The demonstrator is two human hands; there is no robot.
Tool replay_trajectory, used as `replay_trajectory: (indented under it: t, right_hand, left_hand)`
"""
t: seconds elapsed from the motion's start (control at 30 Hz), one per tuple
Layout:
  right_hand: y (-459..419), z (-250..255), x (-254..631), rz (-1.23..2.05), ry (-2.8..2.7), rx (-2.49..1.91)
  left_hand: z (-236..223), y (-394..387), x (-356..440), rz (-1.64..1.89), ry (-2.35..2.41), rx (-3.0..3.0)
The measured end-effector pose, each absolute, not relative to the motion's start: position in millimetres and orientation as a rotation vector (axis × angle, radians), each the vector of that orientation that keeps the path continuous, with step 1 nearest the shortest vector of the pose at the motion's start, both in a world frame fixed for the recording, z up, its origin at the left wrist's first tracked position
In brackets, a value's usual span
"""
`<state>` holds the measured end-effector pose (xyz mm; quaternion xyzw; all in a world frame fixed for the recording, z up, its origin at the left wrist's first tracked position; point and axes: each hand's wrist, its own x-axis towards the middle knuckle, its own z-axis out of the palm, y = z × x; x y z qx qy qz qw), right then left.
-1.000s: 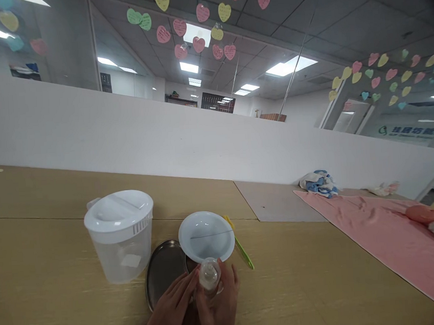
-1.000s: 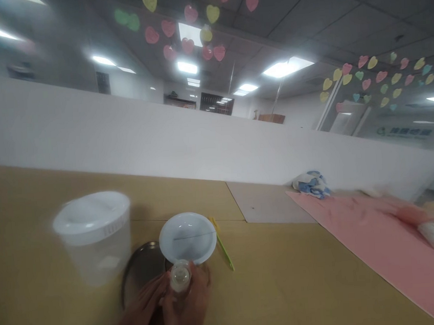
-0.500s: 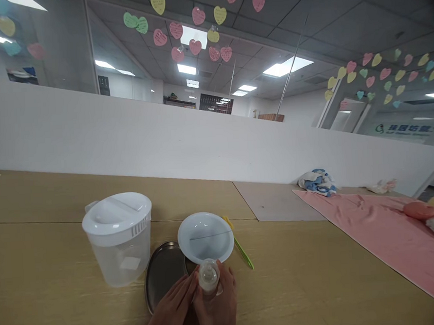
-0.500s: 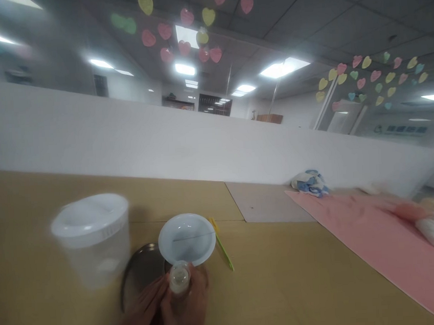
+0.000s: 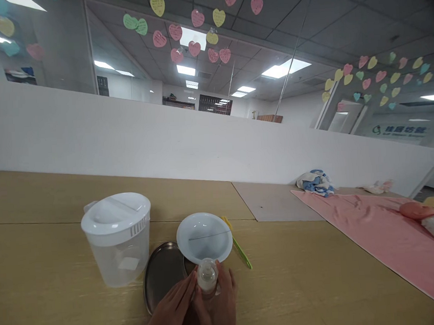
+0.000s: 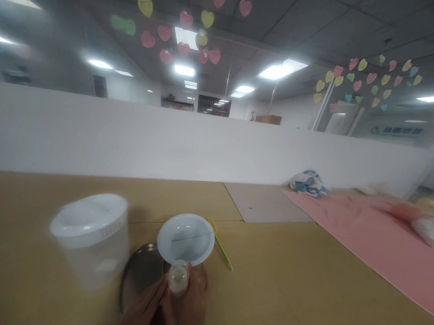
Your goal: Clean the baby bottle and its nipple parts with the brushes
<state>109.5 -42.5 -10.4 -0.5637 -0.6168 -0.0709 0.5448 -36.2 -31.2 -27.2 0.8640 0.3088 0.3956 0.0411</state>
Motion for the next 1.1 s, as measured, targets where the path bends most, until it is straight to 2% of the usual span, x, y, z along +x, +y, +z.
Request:
replay_trajectory:
  t: [0.6,1.1]
  right_hand:
    - [-40.2,-16.0,125.3,-0.419,-1.720,-1.359]
    - [-48.5,5.2,111.9,-0.149,-1.681,-1.396]
  left_hand:
    - [-48.8,-26.2,-38.5,1.086,0.969,2.639]
    - [-33.4,-32.0,-33.7,1.153,0.960,2.446]
